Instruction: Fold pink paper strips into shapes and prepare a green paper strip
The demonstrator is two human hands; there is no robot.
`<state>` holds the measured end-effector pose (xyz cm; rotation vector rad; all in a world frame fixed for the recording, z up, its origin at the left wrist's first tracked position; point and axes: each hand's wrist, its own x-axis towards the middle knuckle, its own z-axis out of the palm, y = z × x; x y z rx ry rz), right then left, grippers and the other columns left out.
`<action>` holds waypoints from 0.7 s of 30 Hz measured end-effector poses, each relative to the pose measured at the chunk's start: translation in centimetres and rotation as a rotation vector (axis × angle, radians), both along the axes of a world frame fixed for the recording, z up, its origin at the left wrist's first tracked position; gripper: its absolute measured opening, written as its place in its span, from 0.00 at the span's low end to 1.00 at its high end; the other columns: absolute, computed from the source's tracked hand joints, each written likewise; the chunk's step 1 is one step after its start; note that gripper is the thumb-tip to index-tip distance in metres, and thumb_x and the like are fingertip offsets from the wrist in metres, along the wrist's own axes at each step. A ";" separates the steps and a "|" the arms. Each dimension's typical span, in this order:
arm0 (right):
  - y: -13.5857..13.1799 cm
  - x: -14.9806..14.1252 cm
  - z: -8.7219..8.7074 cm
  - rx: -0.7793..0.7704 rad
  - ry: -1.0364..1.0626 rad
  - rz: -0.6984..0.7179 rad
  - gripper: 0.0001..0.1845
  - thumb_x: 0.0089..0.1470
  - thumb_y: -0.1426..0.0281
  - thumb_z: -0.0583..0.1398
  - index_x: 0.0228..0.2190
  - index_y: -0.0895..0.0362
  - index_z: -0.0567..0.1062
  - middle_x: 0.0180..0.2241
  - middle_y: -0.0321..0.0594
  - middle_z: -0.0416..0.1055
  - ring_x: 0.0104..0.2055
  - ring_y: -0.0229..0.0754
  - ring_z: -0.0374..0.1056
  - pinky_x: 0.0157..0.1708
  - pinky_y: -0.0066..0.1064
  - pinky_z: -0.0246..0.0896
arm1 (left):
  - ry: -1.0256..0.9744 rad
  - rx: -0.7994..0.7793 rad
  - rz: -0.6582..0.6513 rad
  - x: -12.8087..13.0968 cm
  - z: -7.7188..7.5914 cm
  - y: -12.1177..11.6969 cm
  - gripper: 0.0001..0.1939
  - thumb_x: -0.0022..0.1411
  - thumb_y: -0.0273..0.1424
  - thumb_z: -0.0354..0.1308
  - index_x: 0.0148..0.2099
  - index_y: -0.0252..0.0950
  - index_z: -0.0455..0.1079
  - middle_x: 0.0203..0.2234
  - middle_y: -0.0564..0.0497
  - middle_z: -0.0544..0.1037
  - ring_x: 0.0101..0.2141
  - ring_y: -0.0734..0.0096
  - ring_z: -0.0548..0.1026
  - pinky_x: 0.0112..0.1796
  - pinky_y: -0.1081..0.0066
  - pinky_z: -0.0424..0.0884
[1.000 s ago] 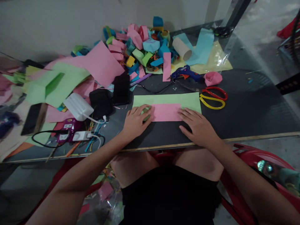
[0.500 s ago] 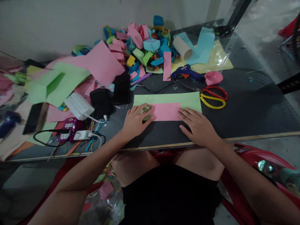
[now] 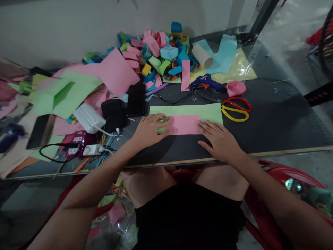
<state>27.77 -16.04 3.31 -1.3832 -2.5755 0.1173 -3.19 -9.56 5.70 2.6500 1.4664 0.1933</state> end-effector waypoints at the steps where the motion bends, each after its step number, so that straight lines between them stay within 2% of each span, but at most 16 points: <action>1: 0.0 0.0 0.0 0.002 0.004 -0.003 0.36 0.70 0.55 0.50 0.73 0.51 0.50 0.70 0.44 0.60 0.72 0.53 0.56 0.68 0.53 0.56 | -0.017 0.005 -0.014 -0.1 -0.1 0.1 0.20 0.67 0.46 0.60 0.57 0.46 0.76 0.57 0.47 0.76 0.54 0.52 0.74 0.52 0.54 0.73; 7: 0.0 -0.1 0.2 -0.014 0.020 -0.007 0.36 0.70 0.56 0.51 0.73 0.49 0.51 0.70 0.42 0.60 0.72 0.53 0.57 0.67 0.53 0.57 | -0.108 0.007 -0.054 -1.0 -1.0 0.4 0.20 0.67 0.45 0.60 0.55 0.42 0.77 0.57 0.46 0.77 0.55 0.54 0.74 0.57 0.55 0.71; 15: -0.1 -0.1 0.2 -0.001 0.019 -0.013 0.34 0.70 0.57 0.50 0.73 0.50 0.53 0.70 0.43 0.61 0.72 0.53 0.57 0.68 0.54 0.57 | -0.109 0.036 -0.049 -0.9 -1.2 0.3 0.20 0.67 0.43 0.61 0.57 0.43 0.77 0.57 0.47 0.77 0.54 0.53 0.74 0.54 0.54 0.72; 21: -0.1 -0.1 0.3 -0.015 0.030 -0.020 0.34 0.70 0.57 0.52 0.73 0.48 0.53 0.69 0.41 0.62 0.71 0.52 0.58 0.67 0.55 0.58 | -0.110 0.035 -0.043 -1.0 -1.4 0.3 0.22 0.67 0.45 0.59 0.58 0.43 0.76 0.58 0.47 0.76 0.54 0.53 0.74 0.54 0.53 0.72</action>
